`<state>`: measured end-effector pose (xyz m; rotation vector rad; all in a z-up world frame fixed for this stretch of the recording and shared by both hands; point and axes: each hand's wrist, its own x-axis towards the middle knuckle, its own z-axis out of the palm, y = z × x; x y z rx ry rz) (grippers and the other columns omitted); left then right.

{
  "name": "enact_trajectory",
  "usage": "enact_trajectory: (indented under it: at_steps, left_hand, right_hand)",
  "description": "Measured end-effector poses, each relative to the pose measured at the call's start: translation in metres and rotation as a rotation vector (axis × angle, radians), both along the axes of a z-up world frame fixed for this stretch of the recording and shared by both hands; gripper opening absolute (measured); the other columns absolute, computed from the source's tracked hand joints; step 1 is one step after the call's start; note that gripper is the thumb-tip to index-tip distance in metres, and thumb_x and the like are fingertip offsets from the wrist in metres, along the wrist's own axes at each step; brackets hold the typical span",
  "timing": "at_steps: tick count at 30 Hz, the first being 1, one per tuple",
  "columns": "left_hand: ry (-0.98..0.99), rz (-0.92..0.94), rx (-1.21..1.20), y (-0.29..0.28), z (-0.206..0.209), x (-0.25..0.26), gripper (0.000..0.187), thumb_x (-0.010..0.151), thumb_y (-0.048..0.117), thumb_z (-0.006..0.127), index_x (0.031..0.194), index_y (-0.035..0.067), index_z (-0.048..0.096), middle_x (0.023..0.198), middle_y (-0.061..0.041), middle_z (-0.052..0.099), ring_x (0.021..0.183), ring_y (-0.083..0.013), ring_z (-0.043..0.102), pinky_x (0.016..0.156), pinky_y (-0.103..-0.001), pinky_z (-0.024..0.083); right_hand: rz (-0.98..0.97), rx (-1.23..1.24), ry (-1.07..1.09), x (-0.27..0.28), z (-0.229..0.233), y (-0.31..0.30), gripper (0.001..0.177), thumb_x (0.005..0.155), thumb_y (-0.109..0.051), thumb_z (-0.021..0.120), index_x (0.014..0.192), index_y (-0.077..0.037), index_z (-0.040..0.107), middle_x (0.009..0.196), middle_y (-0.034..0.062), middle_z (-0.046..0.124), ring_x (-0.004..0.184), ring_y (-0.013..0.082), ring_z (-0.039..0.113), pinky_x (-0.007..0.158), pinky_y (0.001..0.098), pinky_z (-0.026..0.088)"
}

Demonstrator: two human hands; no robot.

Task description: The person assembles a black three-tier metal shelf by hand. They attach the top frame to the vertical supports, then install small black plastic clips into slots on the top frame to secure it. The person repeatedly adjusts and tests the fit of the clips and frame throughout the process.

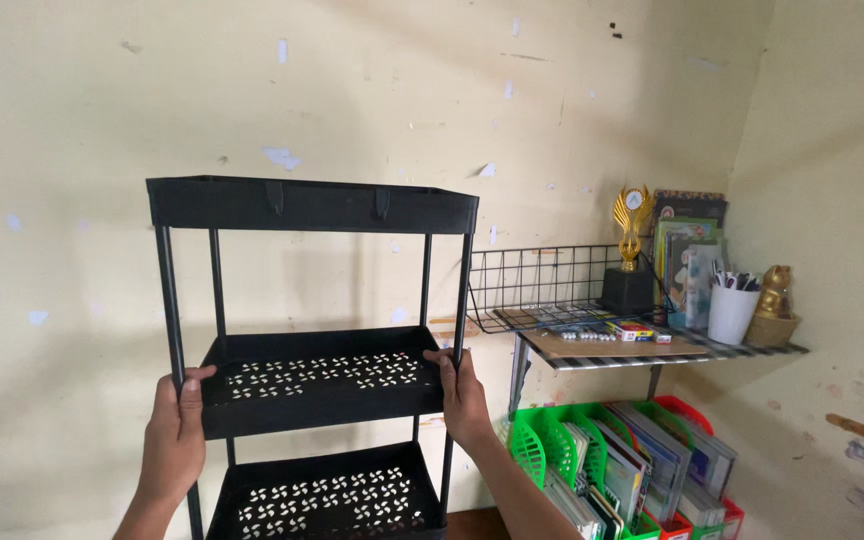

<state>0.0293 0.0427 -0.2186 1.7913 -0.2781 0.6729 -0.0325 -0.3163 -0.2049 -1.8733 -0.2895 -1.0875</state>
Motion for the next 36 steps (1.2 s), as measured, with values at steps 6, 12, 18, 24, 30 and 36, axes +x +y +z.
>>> enact_trajectory:
  at_steps: [6, 12, 18, 24, 30, 36]
  left_hand:
    - [-0.167, -0.055, 0.016, 0.007, -0.016, 0.019, 0.046, 0.111, 0.040, 0.031, 0.118, 0.001, 0.053, 0.138, -0.010, 0.064, 0.119, -0.0261, 0.061, 0.104, -0.039, 0.044]
    - [-0.217, -0.049, 0.048, 0.009, -0.027, 0.027, 0.049, 0.113, 0.043, 0.030, 0.113, 0.001, 0.056, 0.145, -0.018, 0.057, 0.129, -0.0308, 0.054, 0.108, -0.043, 0.039]
    - [-0.187, -0.037, 0.059, 0.010, -0.025, 0.012, 0.048, 0.112, 0.045, 0.030, 0.124, 0.005, 0.053, 0.123, -0.018, 0.064, 0.114, -0.0291, 0.062, 0.104, -0.045, 0.046]
    - [0.054, -0.180, -0.133, 0.001, -0.003, -0.006, 0.048, 0.106, 0.047, 0.025, 0.132, 0.011, 0.044, 0.092, -0.005, 0.048, 0.078, -0.0184, 0.063, 0.062, -0.037, 0.062]
    - [0.106, -0.057, -0.021, 0.004, 0.001, -0.013, 0.048, 0.109, 0.049, 0.023, 0.123, 0.008, 0.046, 0.071, -0.003, 0.046, 0.054, -0.0173, 0.055, 0.055, -0.037, 0.052]
    - [0.048, -0.034, -0.088, 0.005, -0.007, -0.025, 0.048, 0.109, 0.047, 0.028, 0.127, 0.007, 0.049, 0.071, -0.007, 0.051, 0.051, -0.0171, 0.053, 0.050, -0.036, 0.047]
  right_hand:
    - [-0.041, 0.103, 0.125, -0.004, -0.006, 0.004, 0.031, 0.109, -0.031, 0.040, 0.117, -0.009, 0.060, 0.104, 0.0112, 0.075, 0.087, 0.0201, 0.064, 0.086, 0.0325, 0.051]
    - [-0.047, 0.042, -0.003, -0.002, -0.006, 0.001, 0.033, 0.109, -0.032, 0.040, 0.115, -0.007, 0.060, 0.103, 0.0080, 0.071, 0.093, 0.0165, 0.064, 0.089, 0.0316, 0.048]
    - [-0.050, 0.054, 0.016, 0.011, -0.020, -0.005, 0.036, 0.110, -0.033, 0.040, 0.127, -0.006, 0.057, 0.106, 0.0082, 0.065, 0.104, 0.0196, 0.060, 0.097, 0.0321, 0.045]
    - [0.002, 0.427, 0.385, 0.001, -0.013, 0.008, 0.044, 0.104, -0.042, 0.040, 0.125, -0.005, 0.052, 0.114, 0.0060, 0.059, 0.101, 0.0173, 0.062, 0.076, 0.0360, 0.059]
    - [-0.068, 0.232, 0.272, -0.010, -0.004, 0.019, 0.053, 0.108, -0.045, 0.035, 0.119, 0.003, 0.053, 0.101, 0.0175, 0.057, 0.067, 0.0201, 0.066, 0.055, 0.0312, 0.059]
    - [-0.101, 0.243, 0.241, -0.015, -0.009, 0.023, 0.048, 0.104, -0.045, 0.037, 0.112, 0.000, 0.054, 0.105, 0.0158, 0.051, 0.067, 0.0182, 0.062, 0.052, 0.0324, 0.059]
